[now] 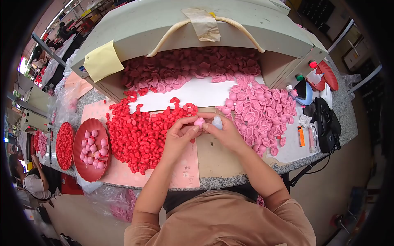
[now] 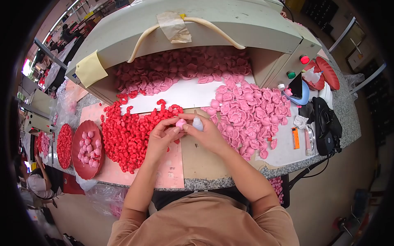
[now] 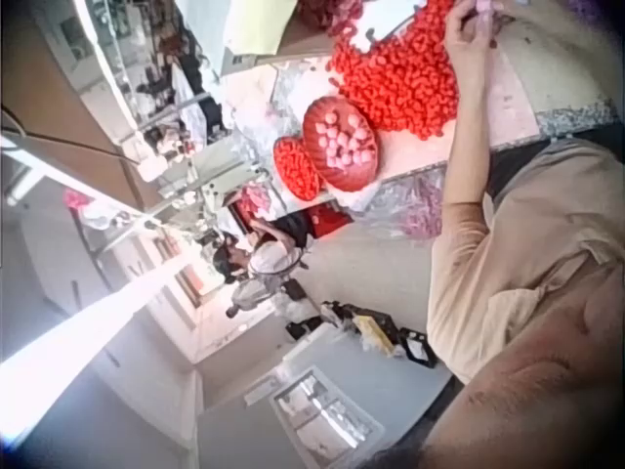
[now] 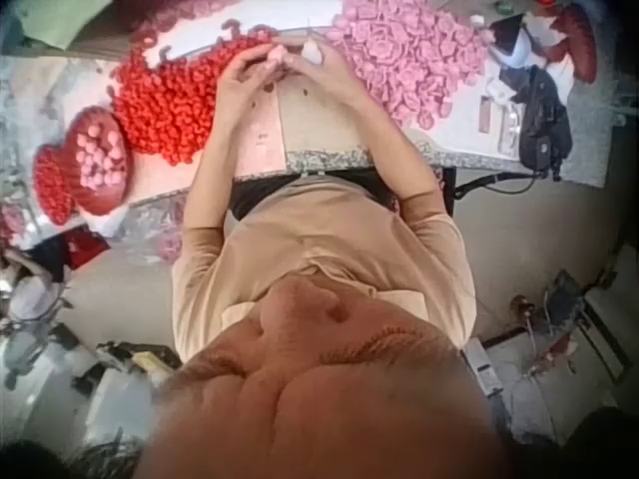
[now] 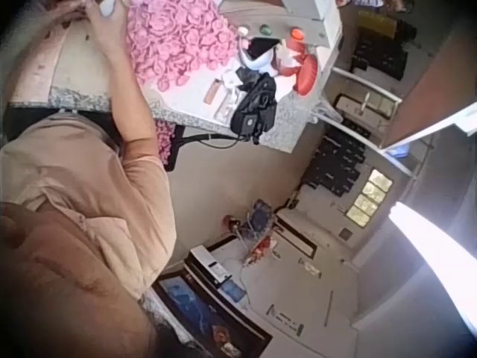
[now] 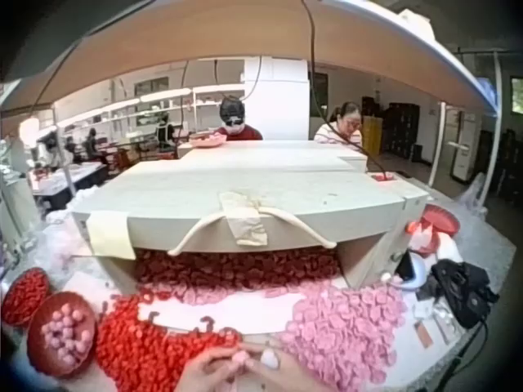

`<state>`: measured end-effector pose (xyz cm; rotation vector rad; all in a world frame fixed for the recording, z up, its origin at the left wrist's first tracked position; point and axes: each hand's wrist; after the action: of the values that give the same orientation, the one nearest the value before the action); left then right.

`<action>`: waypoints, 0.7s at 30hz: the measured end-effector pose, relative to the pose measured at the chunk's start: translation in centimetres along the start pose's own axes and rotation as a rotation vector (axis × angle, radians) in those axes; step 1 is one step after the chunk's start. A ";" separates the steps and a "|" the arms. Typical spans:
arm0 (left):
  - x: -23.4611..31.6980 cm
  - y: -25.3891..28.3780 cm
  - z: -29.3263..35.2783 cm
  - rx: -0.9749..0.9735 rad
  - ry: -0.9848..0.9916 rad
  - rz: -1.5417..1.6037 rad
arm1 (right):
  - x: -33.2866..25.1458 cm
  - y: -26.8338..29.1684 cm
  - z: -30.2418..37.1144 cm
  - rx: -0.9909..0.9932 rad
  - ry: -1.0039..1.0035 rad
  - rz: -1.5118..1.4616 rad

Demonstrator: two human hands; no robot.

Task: Assembling small rubber toy components using a glue applicator at a factory workbench.

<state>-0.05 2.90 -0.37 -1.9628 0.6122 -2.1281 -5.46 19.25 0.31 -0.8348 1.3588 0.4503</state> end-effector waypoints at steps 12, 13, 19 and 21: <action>-0.6 -0.8 -0.1 0.021 -0.283 -0.302 | 0.9 -0.1 -0.2 0.014 0.095 0.000; -0.5 -0.8 -0.1 0.025 -0.275 -0.329 | 0.9 -0.1 -0.2 0.014 0.096 0.000; -0.4 -1.0 0.0 0.050 -0.272 -0.403 | 1.2 -0.3 -0.3 0.028 0.069 -0.071; -0.3 -0.9 0.0 0.057 -0.273 -0.424 | 1.0 -0.3 -0.3 0.019 0.051 -0.090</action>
<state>0.17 3.87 -0.29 -2.4648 0.0900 -1.9960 -5.22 18.67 -0.55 -0.8936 1.3645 0.3474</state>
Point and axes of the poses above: each hand's wrist, its own z-axis away from the middle knuckle, its own y-axis out of the back of the hand, x = y × z, and after that the axes turned 12 degrees about -x, right-handed
